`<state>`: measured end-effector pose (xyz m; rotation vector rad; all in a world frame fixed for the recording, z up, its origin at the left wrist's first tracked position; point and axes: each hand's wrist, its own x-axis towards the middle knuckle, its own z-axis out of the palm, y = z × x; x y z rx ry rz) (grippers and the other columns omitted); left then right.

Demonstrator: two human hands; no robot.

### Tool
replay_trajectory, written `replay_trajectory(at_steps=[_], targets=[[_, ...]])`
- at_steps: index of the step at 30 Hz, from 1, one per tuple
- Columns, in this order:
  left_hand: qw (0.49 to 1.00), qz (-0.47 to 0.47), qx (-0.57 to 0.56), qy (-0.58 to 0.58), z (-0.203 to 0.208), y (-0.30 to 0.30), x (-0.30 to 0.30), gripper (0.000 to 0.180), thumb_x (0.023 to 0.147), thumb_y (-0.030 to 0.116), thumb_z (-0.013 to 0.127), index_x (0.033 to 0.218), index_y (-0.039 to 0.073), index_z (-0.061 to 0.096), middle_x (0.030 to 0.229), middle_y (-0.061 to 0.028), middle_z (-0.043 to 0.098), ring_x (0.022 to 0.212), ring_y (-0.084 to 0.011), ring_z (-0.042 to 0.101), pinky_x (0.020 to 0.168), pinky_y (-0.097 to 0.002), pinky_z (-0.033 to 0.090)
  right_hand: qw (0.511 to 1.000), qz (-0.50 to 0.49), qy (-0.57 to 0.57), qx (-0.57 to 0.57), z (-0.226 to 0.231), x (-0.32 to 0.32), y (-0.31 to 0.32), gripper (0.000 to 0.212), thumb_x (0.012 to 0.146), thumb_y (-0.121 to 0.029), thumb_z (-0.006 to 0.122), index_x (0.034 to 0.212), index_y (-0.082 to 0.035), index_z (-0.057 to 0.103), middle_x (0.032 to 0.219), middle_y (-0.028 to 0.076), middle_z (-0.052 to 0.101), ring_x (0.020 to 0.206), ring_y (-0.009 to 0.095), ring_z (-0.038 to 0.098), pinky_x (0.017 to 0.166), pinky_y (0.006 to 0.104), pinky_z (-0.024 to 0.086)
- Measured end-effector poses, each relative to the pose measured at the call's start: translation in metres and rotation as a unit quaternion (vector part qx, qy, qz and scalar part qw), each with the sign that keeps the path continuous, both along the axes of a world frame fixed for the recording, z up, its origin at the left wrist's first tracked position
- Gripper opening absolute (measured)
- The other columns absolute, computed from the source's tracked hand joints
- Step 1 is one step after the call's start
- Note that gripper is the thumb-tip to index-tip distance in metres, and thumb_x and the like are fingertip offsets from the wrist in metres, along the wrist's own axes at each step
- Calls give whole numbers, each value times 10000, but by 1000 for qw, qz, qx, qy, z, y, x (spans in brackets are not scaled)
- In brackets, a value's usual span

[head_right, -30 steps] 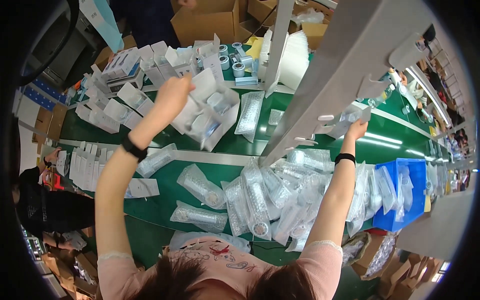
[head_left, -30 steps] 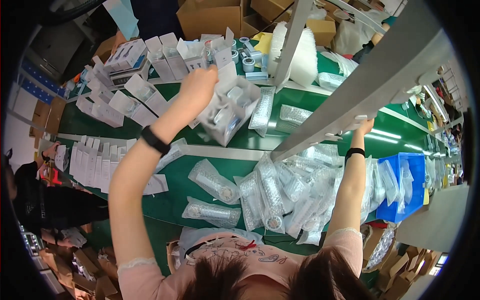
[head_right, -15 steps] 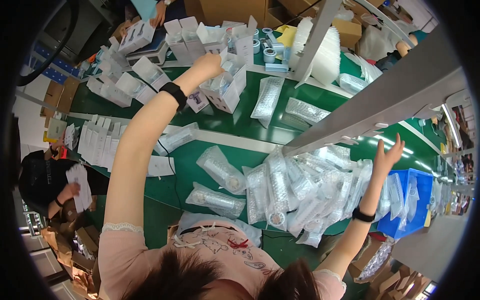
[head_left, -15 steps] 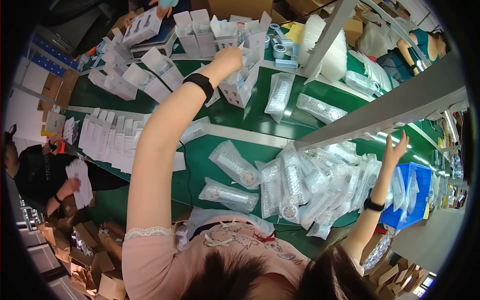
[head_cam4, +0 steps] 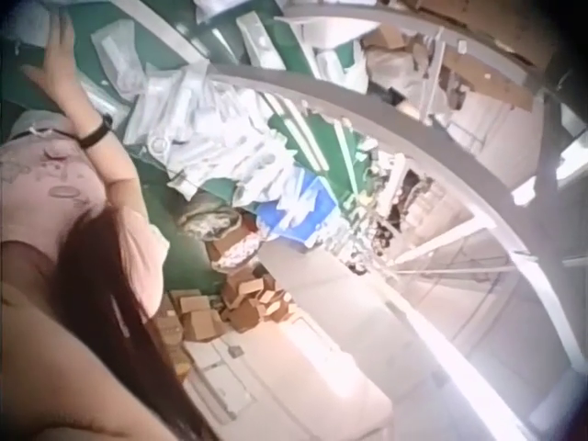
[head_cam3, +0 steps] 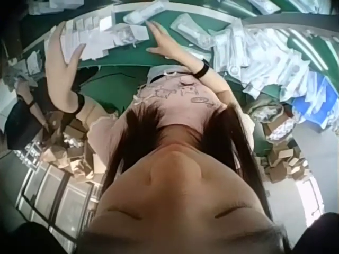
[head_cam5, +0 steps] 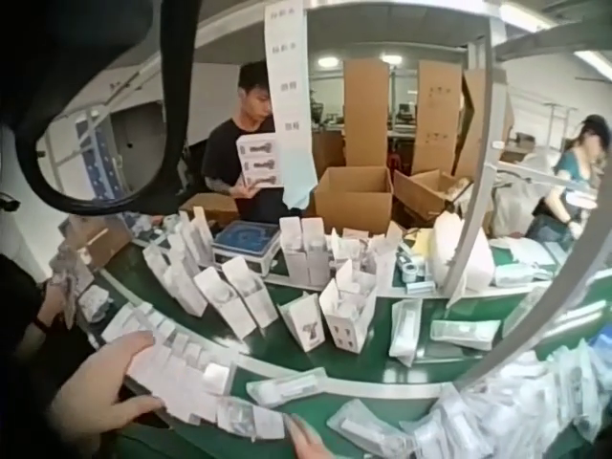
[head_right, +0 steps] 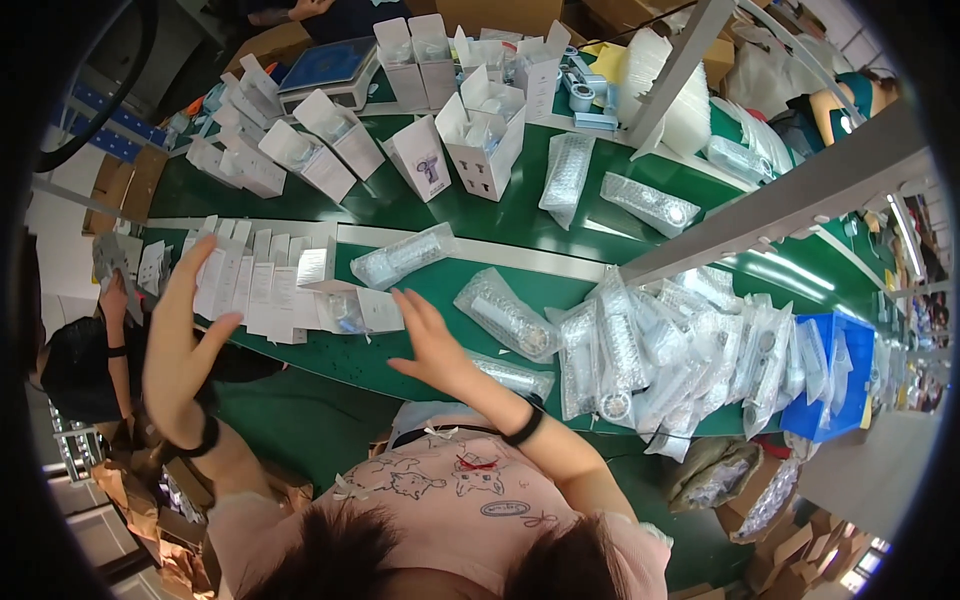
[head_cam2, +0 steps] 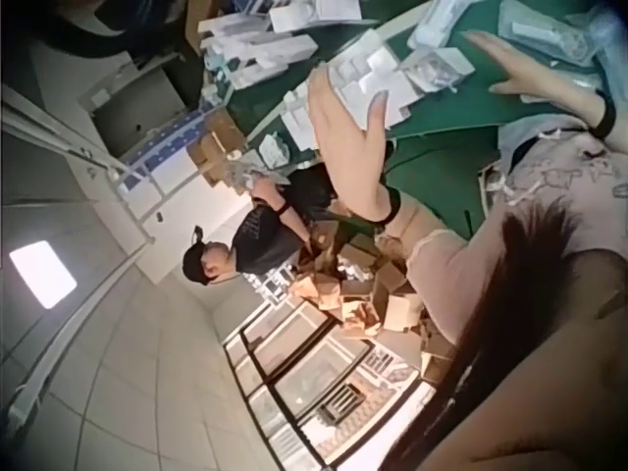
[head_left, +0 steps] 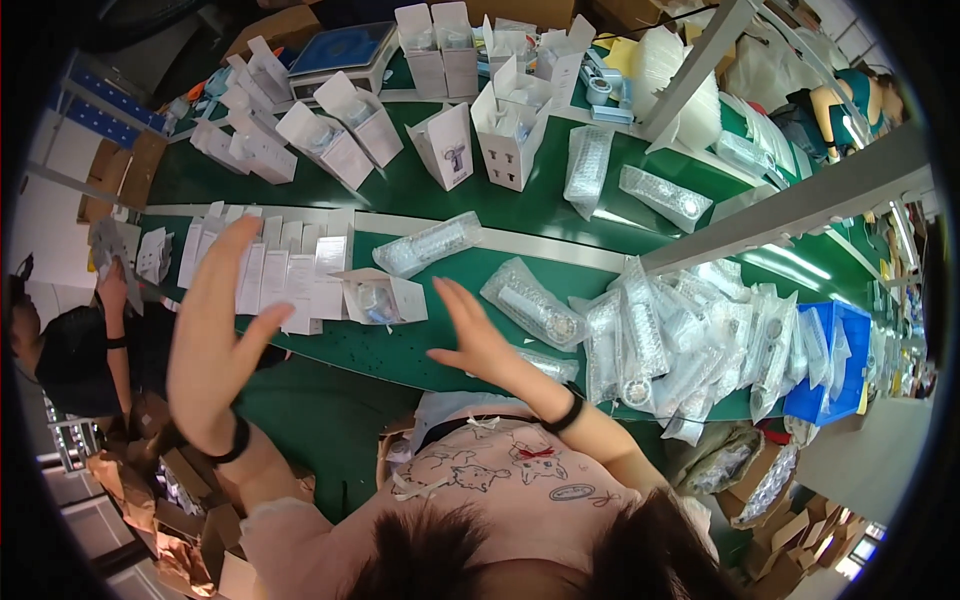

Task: The person packs items by hand, placing bubble-wrapped objects and small plastic bags into boxes before closing the lids and arranging them on the table. They then sort additional bubble-wrapped items from the table into a blue plastic bin.

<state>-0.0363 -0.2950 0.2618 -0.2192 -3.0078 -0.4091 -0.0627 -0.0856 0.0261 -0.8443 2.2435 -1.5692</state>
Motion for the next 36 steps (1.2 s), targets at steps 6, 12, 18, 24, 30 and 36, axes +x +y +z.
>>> replay_trajectory(at_steps=[6,12,18,24,30,36], targets=[[727,309,579,-199,-204,-69,34,642,858,500,332,1301,49,218,1278,-182,344,1150,-314,379,850,-432,394,998,46,51,3,-75,-11,-80,907,551,-92,726,1302,-66,216,1244,205,322,1157,374,318,961,385,299],[635,158,709,-263,-227,-25,2,670,831,586,244,1249,66,295,1188,-176,436,1093,-262,447,778,-403,444,997,21,62,-43,-37,-23,-13,758,532,-52,692,1206,-37,345,1167,175,398,1094,340,382,926,406,330],[771,34,571,-279,-213,44,-72,383,856,276,456,1153,41,402,1115,-149,498,1038,-221,488,793,-342,433,975,-170,-134,-48,78,27,199,813,466,-186,797,1148,-34,381,1087,118,452,1013,226,463,861,362,375],[973,20,208,-99,-338,174,-233,702,678,366,659,1234,105,319,1228,-233,340,1147,-348,335,906,-410,333,853,-519,-38,-41,131,47,340,840,469,-101,737,1201,-25,333,1100,98,448,973,203,473,794,324,406],[956,182,139,-185,-385,192,-315,806,639,344,682,1270,140,225,1161,-251,393,1078,-413,389,856,-438,378,709,-702,61,25,42,-67,465,749,564,-52,682,1222,-38,326,1123,110,436,971,230,477,808,325,411],[962,66,142,-222,-379,182,-252,816,578,232,703,1243,131,239,956,-229,499,864,-427,515,712,-452,449,757,-650,71,13,-39,-201,459,686,632,-115,697,1180,28,309,1090,187,438,998,245,456,827,311,395]])
